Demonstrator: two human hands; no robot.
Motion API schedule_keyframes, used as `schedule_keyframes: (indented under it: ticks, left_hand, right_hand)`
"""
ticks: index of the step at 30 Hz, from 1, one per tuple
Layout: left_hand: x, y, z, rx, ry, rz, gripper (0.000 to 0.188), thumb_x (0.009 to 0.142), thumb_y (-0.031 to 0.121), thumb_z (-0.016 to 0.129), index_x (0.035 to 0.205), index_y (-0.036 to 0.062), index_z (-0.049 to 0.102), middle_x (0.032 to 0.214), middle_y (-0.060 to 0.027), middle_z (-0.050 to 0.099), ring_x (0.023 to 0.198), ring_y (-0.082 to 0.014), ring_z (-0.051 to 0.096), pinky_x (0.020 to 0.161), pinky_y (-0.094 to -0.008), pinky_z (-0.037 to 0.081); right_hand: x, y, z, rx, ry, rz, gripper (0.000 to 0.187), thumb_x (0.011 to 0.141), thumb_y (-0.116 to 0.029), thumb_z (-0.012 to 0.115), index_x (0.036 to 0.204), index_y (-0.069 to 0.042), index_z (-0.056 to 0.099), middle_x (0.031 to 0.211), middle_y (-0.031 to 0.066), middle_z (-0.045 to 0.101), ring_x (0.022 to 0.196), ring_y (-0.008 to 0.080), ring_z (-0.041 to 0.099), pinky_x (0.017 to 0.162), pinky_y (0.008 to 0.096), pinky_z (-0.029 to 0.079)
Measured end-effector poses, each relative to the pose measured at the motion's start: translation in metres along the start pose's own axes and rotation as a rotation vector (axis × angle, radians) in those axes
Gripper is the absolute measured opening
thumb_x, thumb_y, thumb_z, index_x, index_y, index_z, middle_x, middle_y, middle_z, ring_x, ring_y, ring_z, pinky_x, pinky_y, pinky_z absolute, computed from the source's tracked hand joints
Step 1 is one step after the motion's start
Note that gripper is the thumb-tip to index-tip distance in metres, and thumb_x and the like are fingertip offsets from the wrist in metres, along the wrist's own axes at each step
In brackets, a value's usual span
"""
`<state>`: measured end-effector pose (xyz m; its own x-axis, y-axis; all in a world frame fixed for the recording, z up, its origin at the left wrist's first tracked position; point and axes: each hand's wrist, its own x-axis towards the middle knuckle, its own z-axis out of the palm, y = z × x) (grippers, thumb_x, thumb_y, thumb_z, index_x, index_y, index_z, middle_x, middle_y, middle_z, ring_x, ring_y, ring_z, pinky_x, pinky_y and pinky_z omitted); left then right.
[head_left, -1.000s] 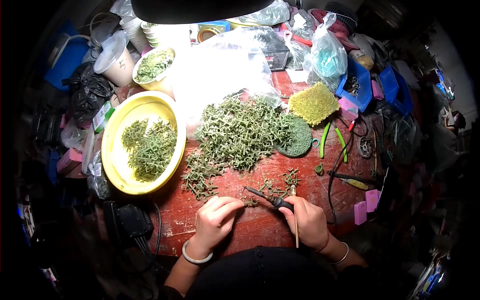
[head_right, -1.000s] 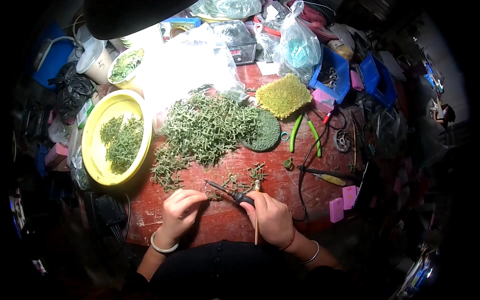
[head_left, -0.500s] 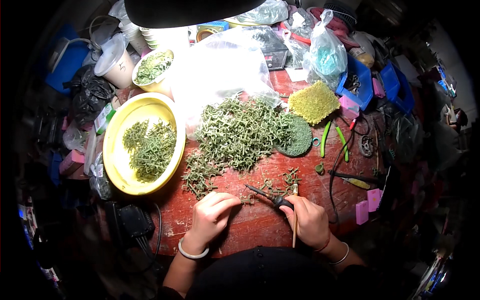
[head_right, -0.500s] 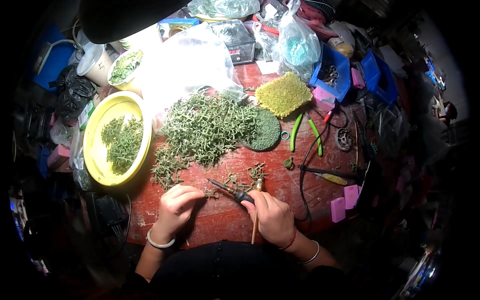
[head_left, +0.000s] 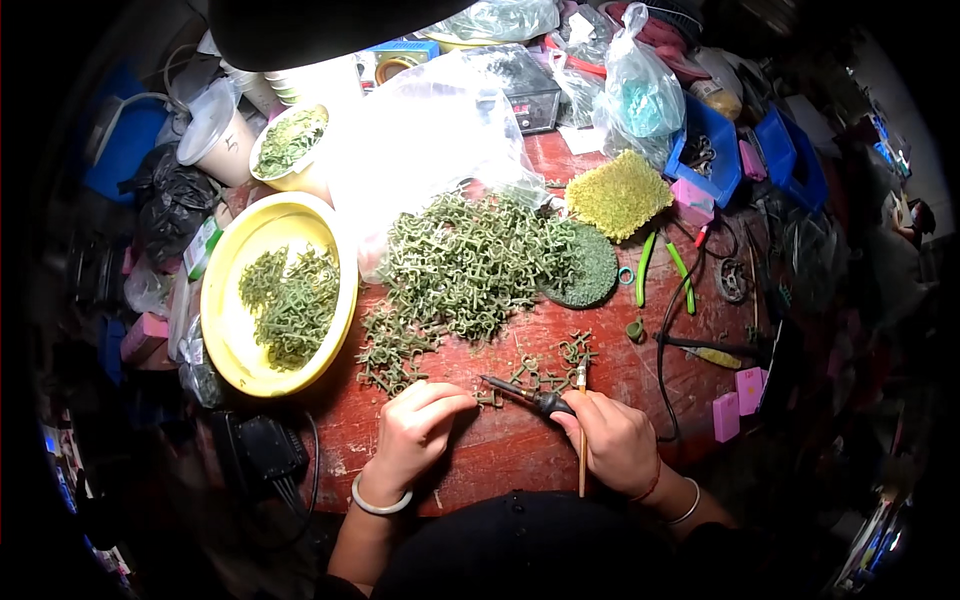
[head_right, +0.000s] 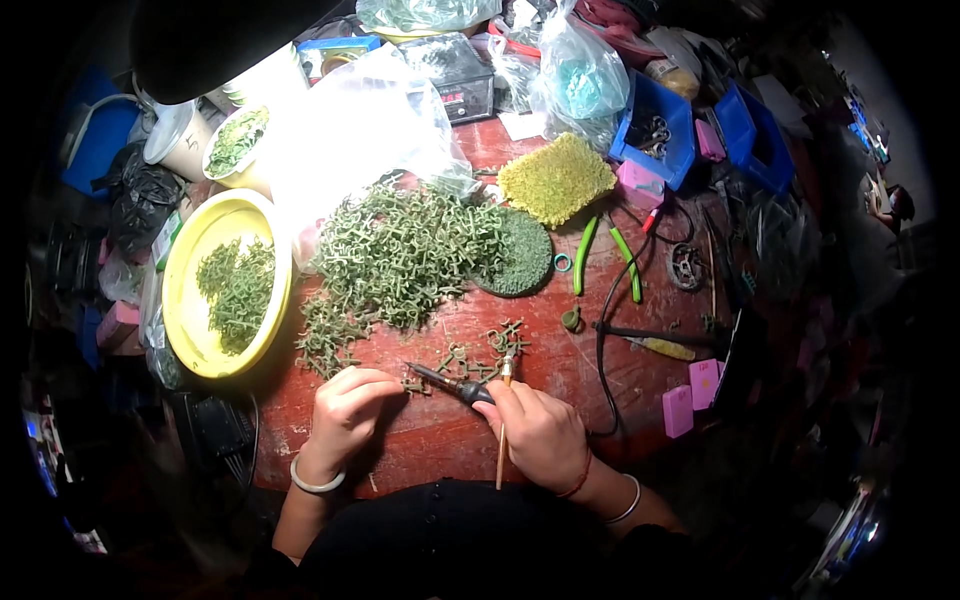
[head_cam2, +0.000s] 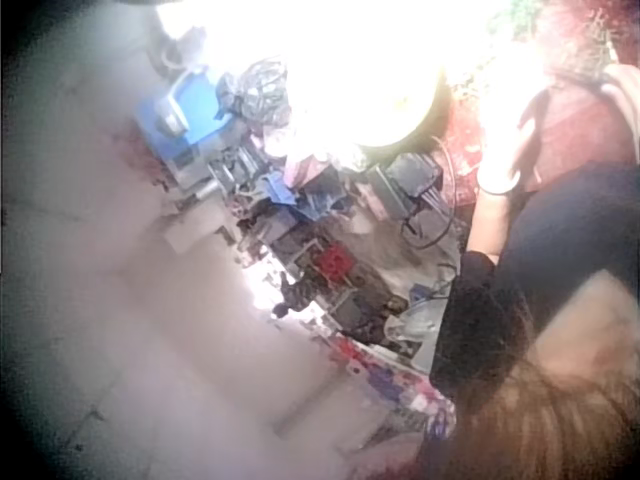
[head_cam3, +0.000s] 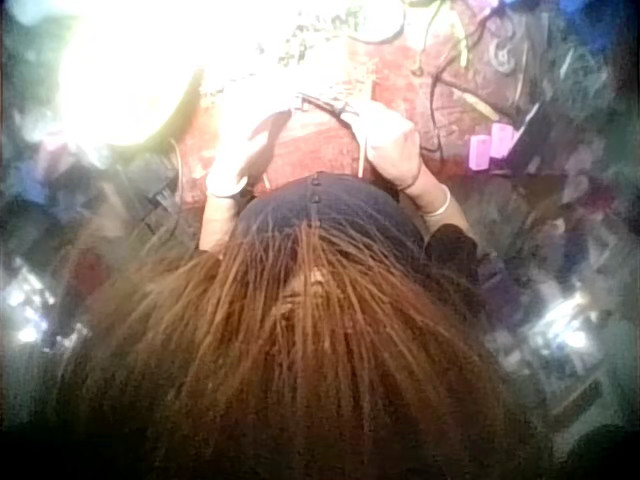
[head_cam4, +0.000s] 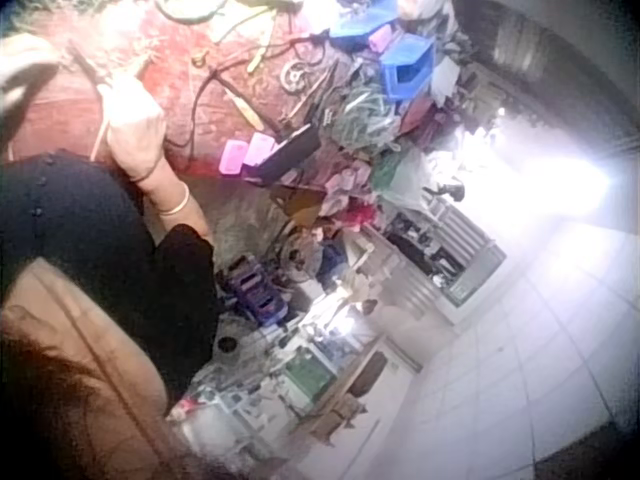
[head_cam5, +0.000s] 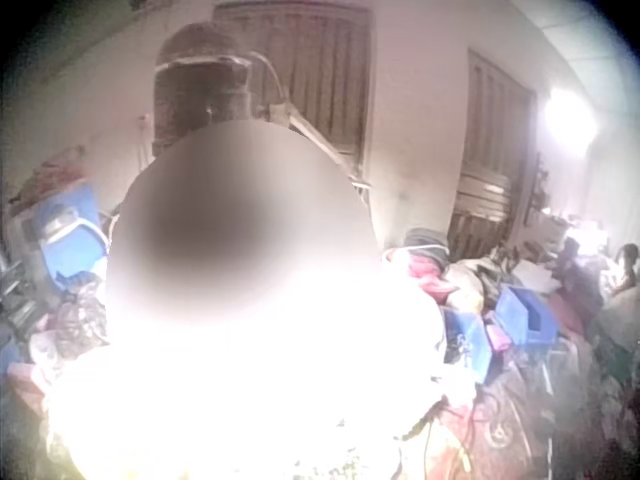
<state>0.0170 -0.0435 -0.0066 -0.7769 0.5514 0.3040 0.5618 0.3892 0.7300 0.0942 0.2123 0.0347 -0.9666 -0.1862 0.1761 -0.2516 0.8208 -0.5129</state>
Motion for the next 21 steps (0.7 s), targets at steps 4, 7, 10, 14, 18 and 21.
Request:
schedule_keyframes:
  ticks: [4,7,10,14,18,21]
  left_hand:
    - [0.0004,0.0016,0.0007,0.026,0.004,0.006,0.026,0.071,-0.008,0.068,0.094,0.0045,0.071,0.092,-0.0079,0.070,0.079,-0.0270,0.066,0.069,-0.0356,0.054]
    - [0.0003,0.0027,0.0012,0.027,0.016,0.009,0.026,0.071,-0.008,0.068,0.094,0.0043,0.071,0.092,-0.0080,0.070,0.078,-0.0269,0.065,0.069,-0.0356,0.053]
    - [0.0001,0.0030,0.0012,0.031,0.014,0.009,0.026,0.071,-0.008,0.068,0.094,0.0043,0.071,0.092,-0.0082,0.070,0.078,-0.0270,0.065,0.069,-0.0356,0.054]
    - [0.0000,0.0037,0.0016,0.042,0.020,0.008,0.027,0.070,-0.009,0.068,0.094,0.0041,0.071,0.091,-0.0083,0.070,0.079,-0.0270,0.065,0.069,-0.0358,0.054]
    - [0.0010,0.0044,0.0023,0.030,0.020,0.002,0.026,0.071,-0.009,0.068,0.093,0.0038,0.071,0.091,-0.0084,0.070,0.078,-0.0269,0.066,0.069,-0.0359,0.054]
    - [0.0013,0.0063,0.0030,0.017,0.036,-0.018,0.022,0.073,-0.010,0.068,0.090,0.0028,0.071,0.087,-0.0096,0.071,0.077,-0.0271,0.067,0.068,-0.0354,0.051]
  right_hand:
    - [0.0004,-0.0003,0.0002,-0.023,-0.027,0.004,0.023,0.090,-0.019,0.070,0.101,-0.001,0.061,0.082,0.0123,0.063,0.071,0.0275,0.067,0.061,0.0360,0.054]
    - [0.0000,-0.0004,0.0009,-0.043,-0.025,-0.007,0.024,0.090,-0.020,0.070,0.102,-0.001,0.061,0.082,0.0117,0.063,0.071,0.0265,0.067,0.061,0.0355,0.054]
    - [-0.0011,-0.0013,0.0021,0.008,-0.026,0.026,0.022,0.088,-0.015,0.072,0.103,-0.002,0.061,0.085,0.0139,0.064,0.071,0.0320,0.065,0.061,0.0385,0.052]
    - [-0.0013,-0.0011,0.0029,0.005,-0.011,0.013,0.022,0.088,-0.015,0.072,0.103,-0.002,0.061,0.085,0.0137,0.064,0.071,0.0320,0.065,0.061,0.0384,0.052]
    - [-0.0011,-0.0011,0.0023,0.001,-0.017,0.015,0.023,0.088,-0.015,0.072,0.103,-0.002,0.061,0.084,0.0136,0.064,0.070,0.0317,0.065,0.060,0.0381,0.051]
    - [-0.0012,-0.0016,0.0018,-0.001,-0.024,0.016,0.023,0.089,-0.016,0.071,0.104,-0.002,0.061,0.083,0.0136,0.063,0.069,0.0315,0.065,0.060,0.0380,0.051]
